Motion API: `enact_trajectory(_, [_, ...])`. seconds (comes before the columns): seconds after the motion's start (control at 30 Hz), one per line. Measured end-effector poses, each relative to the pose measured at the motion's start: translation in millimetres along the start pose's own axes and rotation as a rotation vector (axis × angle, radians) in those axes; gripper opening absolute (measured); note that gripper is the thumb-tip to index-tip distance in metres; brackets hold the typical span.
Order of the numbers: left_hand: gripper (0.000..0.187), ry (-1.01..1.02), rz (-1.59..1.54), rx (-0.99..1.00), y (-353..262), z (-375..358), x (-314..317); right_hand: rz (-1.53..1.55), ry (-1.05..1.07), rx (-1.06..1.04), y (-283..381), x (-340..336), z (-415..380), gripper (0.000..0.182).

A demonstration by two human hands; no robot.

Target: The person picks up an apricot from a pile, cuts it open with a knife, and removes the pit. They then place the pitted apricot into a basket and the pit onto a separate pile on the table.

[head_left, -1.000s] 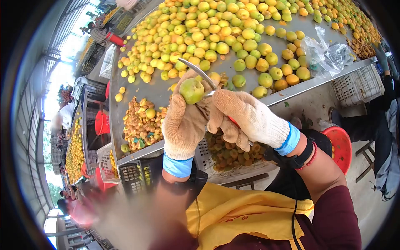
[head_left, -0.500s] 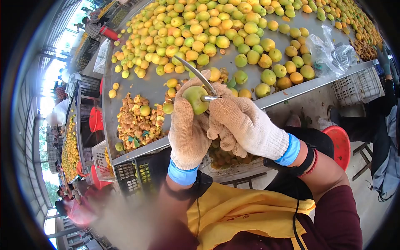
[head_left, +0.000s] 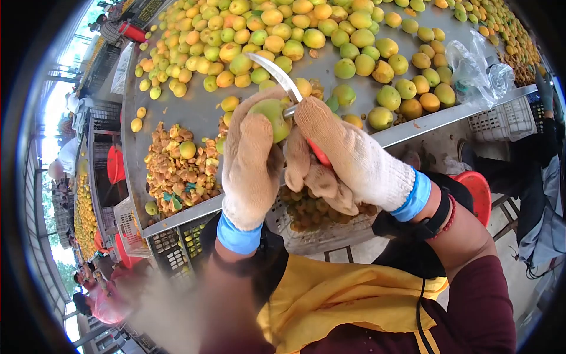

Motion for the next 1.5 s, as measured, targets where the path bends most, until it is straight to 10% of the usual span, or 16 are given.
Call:
enact_trajectory(0.13, [0.053,-0.129,-0.067,0.045,-4,8,6,-0.195,-0.231,-0.105,-6,4,11,0.052])
enact_trajectory(0.2, [0.052,-0.121,-0.068,0.089,0,10,-2,-0.638,-0.381,-0.625,-1,5,14,0.041])
enact_trajectory(0.47, [0.059,-0.105,0.143,0.008,-5,0,-24,0.069,-0.029,0.047,-12,13,7,0.049])
enact_trajectory(0.57, [0.07,0.311,-0.368,-0.086,6,12,-26,0.225,0.255,-0.008,-15,11,4,0.048])
enact_trajectory(0.63, [0.076,0.204,-0.431,-0.096,11,12,-22,0.228,0.427,-0.074,-7,12,-3,0.045])
enact_trajectory(0.77, [0.076,0.215,-0.39,-0.013,2,18,-21,-0.034,-0.205,-0.219,2,2,-10,0.027])
enact_trajectory(1.5, [0.083,0.035,-0.093,-0.036,3,-4,-3,-0.028,-0.223,-0.27,-37,31,-5,0.035])
Point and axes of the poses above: each hand's wrist, its own z-axis towards the middle knuckle, its own x-axis out of the palm, y = z × x, the point moved 3 cm from there along z, towards the middle knuckle, and after that the axes turned 5 degrees about -x, right-handed, at the moved point
